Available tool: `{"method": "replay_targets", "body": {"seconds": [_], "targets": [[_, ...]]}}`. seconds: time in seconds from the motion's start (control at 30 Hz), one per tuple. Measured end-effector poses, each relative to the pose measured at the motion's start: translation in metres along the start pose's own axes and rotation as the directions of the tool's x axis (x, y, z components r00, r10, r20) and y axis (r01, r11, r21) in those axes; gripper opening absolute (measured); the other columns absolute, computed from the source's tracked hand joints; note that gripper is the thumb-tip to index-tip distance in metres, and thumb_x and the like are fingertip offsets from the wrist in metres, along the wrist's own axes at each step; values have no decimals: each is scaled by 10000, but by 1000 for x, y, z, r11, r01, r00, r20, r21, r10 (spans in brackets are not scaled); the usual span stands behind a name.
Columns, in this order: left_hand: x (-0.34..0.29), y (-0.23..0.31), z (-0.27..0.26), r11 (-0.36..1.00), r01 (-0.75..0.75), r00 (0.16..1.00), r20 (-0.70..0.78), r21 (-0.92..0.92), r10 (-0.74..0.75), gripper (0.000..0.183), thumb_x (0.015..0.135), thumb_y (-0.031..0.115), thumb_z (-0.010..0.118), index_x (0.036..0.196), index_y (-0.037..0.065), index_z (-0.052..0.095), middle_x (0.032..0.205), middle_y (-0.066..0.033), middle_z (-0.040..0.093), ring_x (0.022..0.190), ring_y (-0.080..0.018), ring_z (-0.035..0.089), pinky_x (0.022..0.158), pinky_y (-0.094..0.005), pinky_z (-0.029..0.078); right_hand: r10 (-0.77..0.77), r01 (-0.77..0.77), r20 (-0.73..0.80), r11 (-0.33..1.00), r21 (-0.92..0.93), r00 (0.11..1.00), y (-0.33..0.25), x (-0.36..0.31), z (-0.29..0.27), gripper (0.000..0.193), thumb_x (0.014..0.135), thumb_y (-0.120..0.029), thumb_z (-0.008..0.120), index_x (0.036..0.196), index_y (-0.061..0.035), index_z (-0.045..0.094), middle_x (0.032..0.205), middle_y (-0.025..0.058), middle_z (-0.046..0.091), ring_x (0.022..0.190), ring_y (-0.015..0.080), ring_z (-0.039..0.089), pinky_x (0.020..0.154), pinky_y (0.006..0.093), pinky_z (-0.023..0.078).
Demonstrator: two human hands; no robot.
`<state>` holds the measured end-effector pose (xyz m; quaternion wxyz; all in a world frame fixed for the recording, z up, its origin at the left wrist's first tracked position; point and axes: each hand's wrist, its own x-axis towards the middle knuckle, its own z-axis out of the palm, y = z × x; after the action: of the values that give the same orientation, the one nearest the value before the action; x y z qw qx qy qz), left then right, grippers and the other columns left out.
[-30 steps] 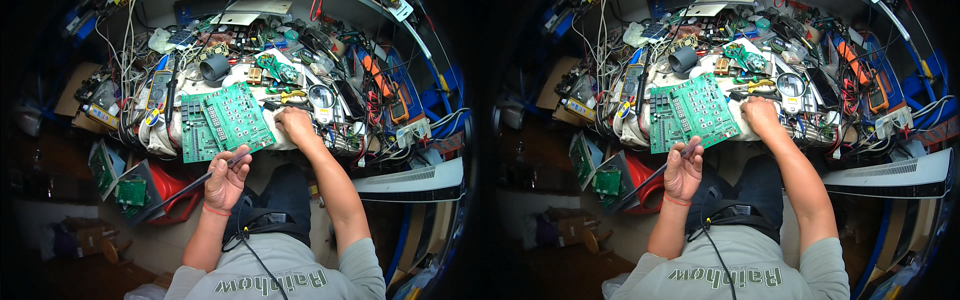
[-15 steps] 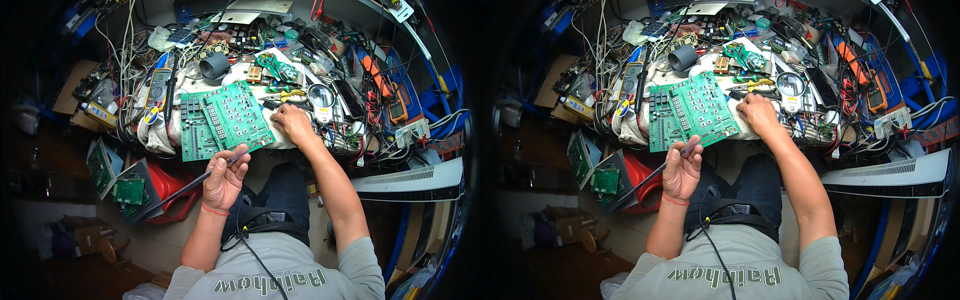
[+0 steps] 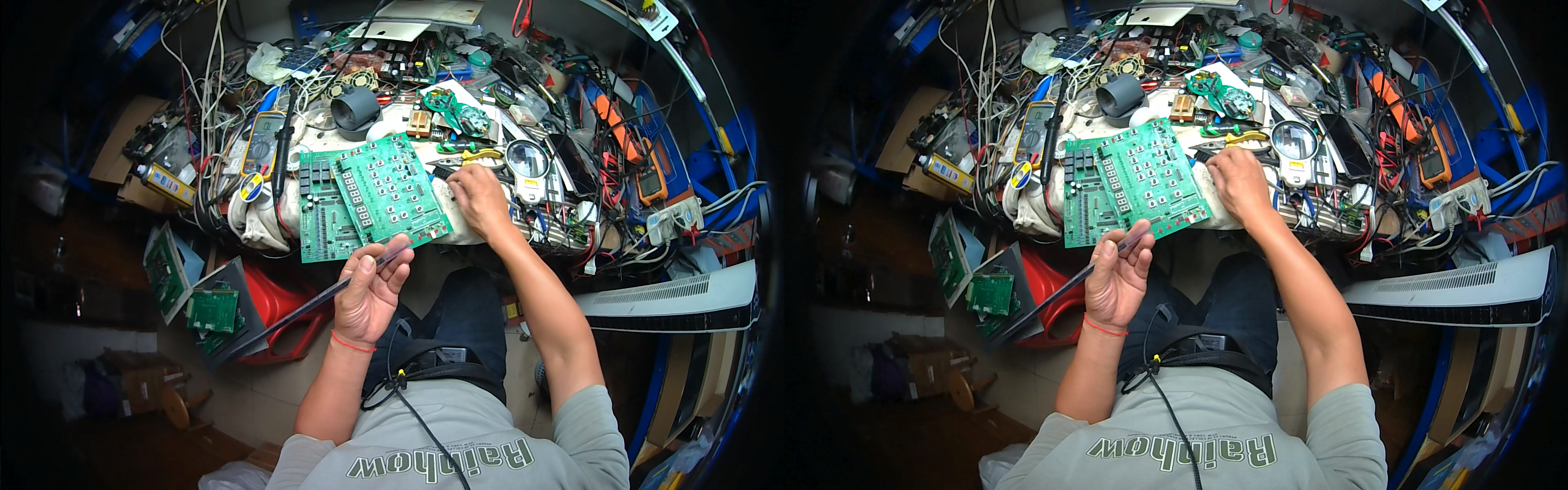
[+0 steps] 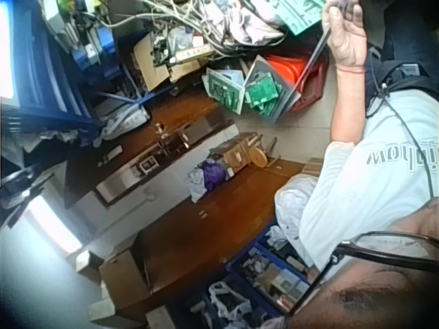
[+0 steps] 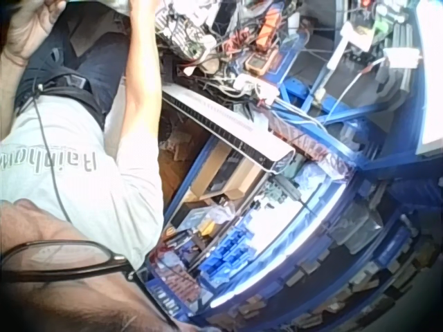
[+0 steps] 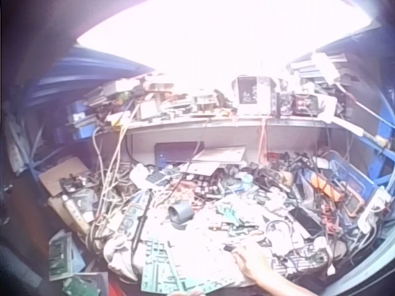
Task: The person uses a magnifying lamp to inspect a green circuit board, then removes a flat ribbon cable and a small black integrated circuit. They test the board with a multimeter, probing various points while observing the readings.
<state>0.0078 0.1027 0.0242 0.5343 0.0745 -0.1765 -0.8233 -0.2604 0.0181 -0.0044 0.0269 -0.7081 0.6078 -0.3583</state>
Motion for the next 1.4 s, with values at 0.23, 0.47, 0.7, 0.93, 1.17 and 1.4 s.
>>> {"method": "replay_targets", "body": {"seconds": [0.23, 0.47, 0.7, 0.93, 1.17, 1.4], "targets": [[6, -11, 18, 965, -87, 992, -62, 248, 105, 255, 1088, 132, 597, 1306, 3, 623, 1449, -304, 593, 1304, -356, 651, 1088, -417, 581, 348, -342, 185, 472, 812, 919, -91, -46, -51, 185, 1040, -133, 699, 1139, 19, 734, 1022, 53, 744, 919, 113, 665, 844, 268, 540], [4, -20, 34, 928, -142, 988, -5, 343, 153, 271, 1081, 98, 605, 1321, -28, 613, 1484, -285, 568, 1323, -321, 636, 1120, -409, 550, 253, -45, -94, 496, 867, 963, -124, -62, -39, 136, 988, -74, 753, 1106, -7, 744, 1086, 64, 659, 949, 134, 635, 851, 255, 522], [0, -21, 36, 894, -178, 982, 22, 411, 185, 277, 1077, 88, 614, 1323, -39, 611, 1492, -286, 560, 1329, -299, 625, 1128, -404, 541, 183, 6, -189, 705, 709, 965, -129, -61, -45, 127, 950, -31, 773, 1069, 1, 745, 1050, 108, 701, 929, 187, 692, 794, 294, 565], [-3, -22, 36, 726, -300, 953, 166, 619, 252, 241, 1057, 66, 645, 1270, -48, 638, 1454, -295, 593, 1311, -307, 634, 1097, -396, 556, 131, 46, -216, 748, 662, 968, -130, -63, -55, 152, 907, 23, 795, 1050, 16, 743, 1071, 127, 732, 942, 218, 727, 830, 314, 589], [-9, -15, 43, 667, -329, 944, 239, 668, 227, 262, 1044, 78, 669, 1276, -37, 634, 1459, -300, 588, 1301, -308, 641, 1077, -392, 567, 280, -145, 41, 363, 920, 959, -130, -68, -66, 201, 896, 15, 809, 1089, 35, 755, 1129, 135, 745, 999, 190, 725, 903, 304, 595], [-12, -10, 50, 529, -423, 906, 336, 736, 256, 263, 1009, 104, 733, 1245, -5, 696, 1297, -208, 664, 1135, -246, 702, 979, -342, 585, 81, 8, -56, 503, 864, 995, -117, -66, -73, 251, 860, 19, 830, 1104, 29, 774, 1086, 165, 760, 983, 226, 738, 883, 318, 600]]}}
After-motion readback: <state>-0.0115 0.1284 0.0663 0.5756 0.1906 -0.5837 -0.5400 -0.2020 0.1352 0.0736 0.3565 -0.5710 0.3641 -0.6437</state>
